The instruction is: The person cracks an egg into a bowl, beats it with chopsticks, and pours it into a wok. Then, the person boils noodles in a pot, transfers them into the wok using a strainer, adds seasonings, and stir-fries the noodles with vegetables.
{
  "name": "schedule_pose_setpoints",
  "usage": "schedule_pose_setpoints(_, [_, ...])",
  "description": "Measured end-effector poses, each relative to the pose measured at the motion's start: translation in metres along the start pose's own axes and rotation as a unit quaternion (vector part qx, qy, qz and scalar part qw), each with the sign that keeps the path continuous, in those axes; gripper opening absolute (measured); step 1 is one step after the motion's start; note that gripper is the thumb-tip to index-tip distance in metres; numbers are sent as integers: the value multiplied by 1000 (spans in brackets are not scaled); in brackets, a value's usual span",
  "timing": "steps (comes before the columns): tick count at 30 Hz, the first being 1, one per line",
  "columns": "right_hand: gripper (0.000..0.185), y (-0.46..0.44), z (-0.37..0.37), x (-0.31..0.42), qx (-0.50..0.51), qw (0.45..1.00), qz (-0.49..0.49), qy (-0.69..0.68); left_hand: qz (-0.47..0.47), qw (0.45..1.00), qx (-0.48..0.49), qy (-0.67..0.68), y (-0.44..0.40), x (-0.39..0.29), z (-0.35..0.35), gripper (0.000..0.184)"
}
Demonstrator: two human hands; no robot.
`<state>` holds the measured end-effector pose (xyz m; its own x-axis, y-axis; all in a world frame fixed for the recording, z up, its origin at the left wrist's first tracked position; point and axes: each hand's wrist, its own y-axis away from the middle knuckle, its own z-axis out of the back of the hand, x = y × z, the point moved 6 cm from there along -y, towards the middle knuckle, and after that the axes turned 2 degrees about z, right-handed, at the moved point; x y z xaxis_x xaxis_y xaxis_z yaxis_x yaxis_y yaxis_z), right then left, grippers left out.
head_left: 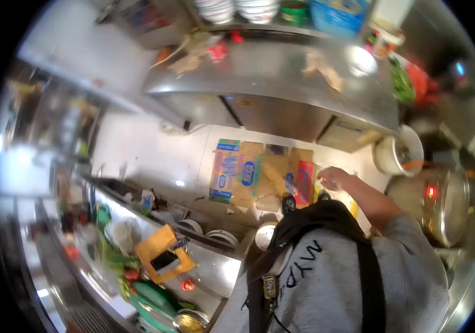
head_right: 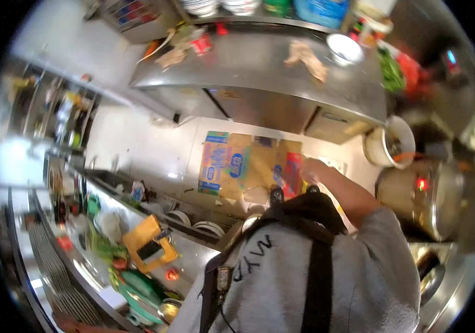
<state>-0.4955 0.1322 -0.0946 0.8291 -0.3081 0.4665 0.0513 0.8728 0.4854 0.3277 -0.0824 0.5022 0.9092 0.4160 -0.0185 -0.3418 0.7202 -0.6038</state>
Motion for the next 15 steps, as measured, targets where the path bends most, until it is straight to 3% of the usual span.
schedule_pose_setpoints(2, [25, 32, 23, 10, -52, 997, 13, -47, -10, 999, 10, 29, 16, -42, 10, 43])
schedule_pose_setpoints(3, [27, 33, 10, -12, -48, 987, -40, -147, -19, 999, 22, 45, 27, -69, 13, 42])
schedule_pose_setpoints(5, [26, 52, 12, -19, -99, 987, -47, -117, -51, 986, 87, 136, 33, -114, -5, 41])
schedule_pose_setpoints(6, [26, 64, 12, -25, -125, 985, -50, -104, -51, 853, 161, 495, -28, -68, -73, 42])
schedule_pose_setpoints(7, [23, 71, -8, -49, -101, 968, -112, -200, -66, 850, 208, 480, -9, -119, -79, 41])
schedule_pose_setpoints(8, [23, 83, -18, -64, -142, 964, -93, -207, -83, 846, 254, 462, 13, -175, -82, 41])
schedule_pose_setpoints(11, [21, 143, -48, -93, -283, 946, -43, -152, -219, 813, 270, 467, 84, -346, -114, 32])
schedule_pose_setpoints(13, [21, 180, -63, -96, -262, 951, -136, -92, -304, 771, 272, 489, 137, -458, -135, 29])
schedule_pose_setpoints(14, [23, 207, -69, -94, -176, 949, -245, -94, -337, 747, 274, 503, 163, -513, -147, 28])
schedule_pose_setpoints(15, [23, 236, -81, -95, -200, 928, -289, -125, -366, 724, 273, 517, 189, -565, -159, 28])
